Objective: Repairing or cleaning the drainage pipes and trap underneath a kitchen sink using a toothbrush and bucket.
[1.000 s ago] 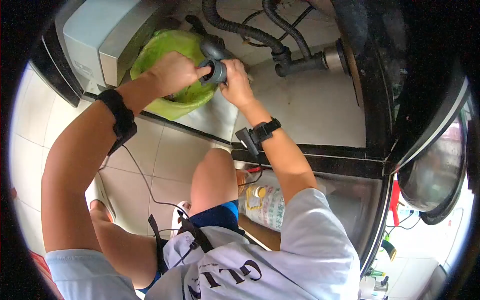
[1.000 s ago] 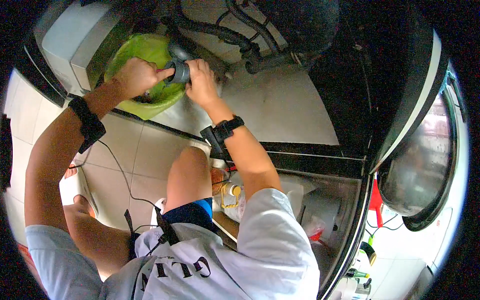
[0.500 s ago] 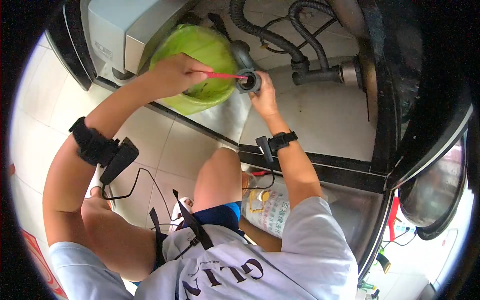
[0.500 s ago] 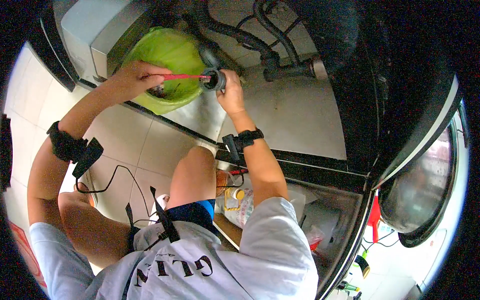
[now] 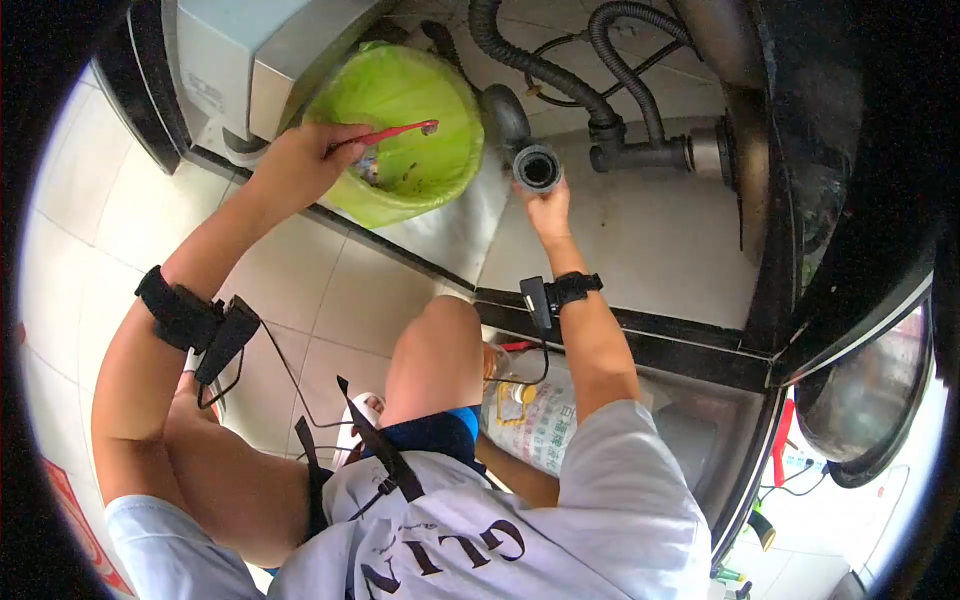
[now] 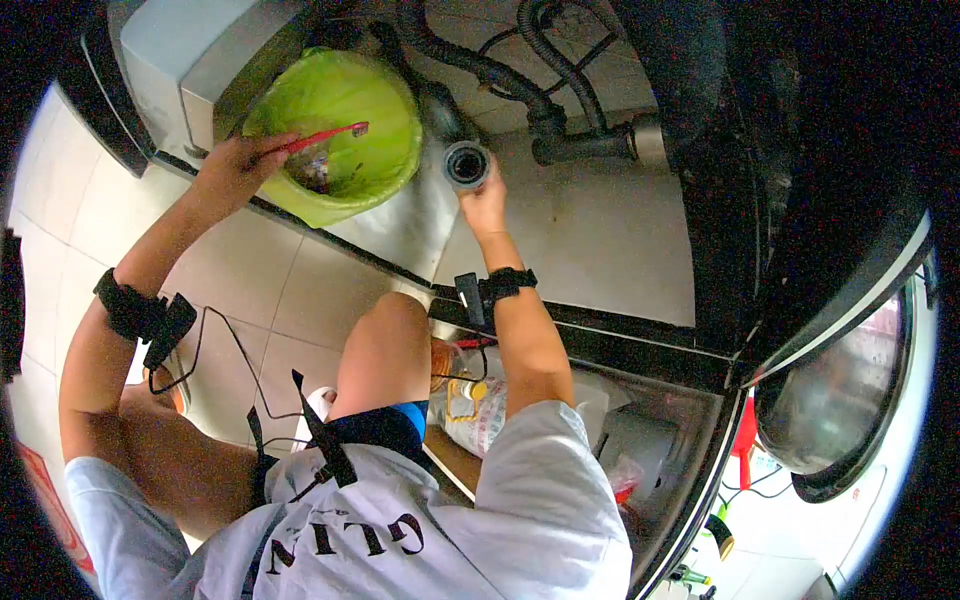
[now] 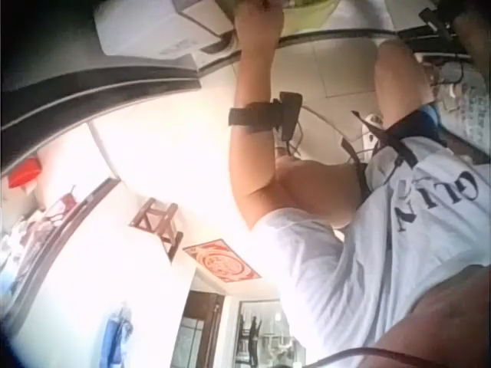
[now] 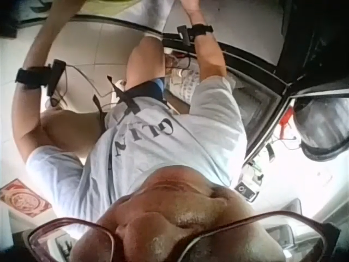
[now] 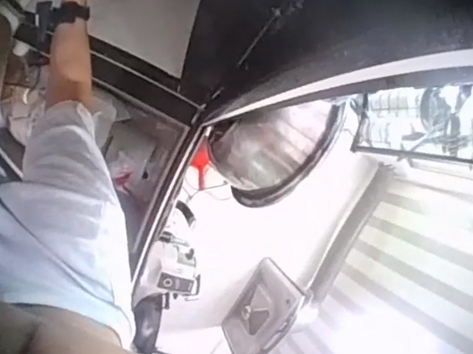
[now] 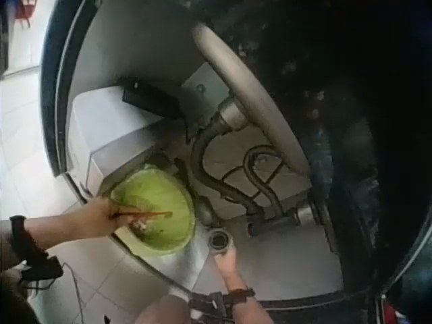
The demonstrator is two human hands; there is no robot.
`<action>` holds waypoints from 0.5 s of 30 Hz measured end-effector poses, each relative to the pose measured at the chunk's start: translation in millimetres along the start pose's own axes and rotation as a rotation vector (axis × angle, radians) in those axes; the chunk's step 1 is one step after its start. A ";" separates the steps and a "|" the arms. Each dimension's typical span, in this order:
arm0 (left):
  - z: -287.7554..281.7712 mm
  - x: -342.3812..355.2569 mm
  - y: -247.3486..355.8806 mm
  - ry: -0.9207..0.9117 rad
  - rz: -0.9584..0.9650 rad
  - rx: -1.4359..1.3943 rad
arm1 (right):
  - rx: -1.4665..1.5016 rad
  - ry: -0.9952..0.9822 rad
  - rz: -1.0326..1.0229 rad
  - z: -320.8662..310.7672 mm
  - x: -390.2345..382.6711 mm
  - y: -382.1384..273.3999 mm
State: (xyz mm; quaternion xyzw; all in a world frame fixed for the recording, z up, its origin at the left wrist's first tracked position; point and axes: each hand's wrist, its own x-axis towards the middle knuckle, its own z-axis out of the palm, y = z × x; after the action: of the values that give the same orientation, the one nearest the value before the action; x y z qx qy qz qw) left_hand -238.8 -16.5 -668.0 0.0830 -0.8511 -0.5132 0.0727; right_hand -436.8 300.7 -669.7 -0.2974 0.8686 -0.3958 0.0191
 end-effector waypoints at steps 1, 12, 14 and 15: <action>1.3 -0.2 0.6 -0.002 0.002 -0.003 | -0.022 0.014 0.007 -1.4 -0.4 3.6; 6.8 -10.1 8.0 0.085 0.092 0.223 | -0.168 0.133 -0.125 0.1 -7.0 3.6; 9.4 -9.4 7.6 0.102 0.114 0.258 | -0.310 0.108 -0.205 -4.2 -8.4 8.6; 10.2 -8.7 6.9 0.124 0.135 0.293 | -0.310 0.109 -0.204 -3.6 -8.3 8.3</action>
State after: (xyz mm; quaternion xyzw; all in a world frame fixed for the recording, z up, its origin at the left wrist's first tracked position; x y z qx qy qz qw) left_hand -233.0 -2.7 -666.8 0.0666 -0.9144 -0.3715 0.1465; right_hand -435.1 311.8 -674.7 -0.3613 0.8844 -0.2725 -0.1141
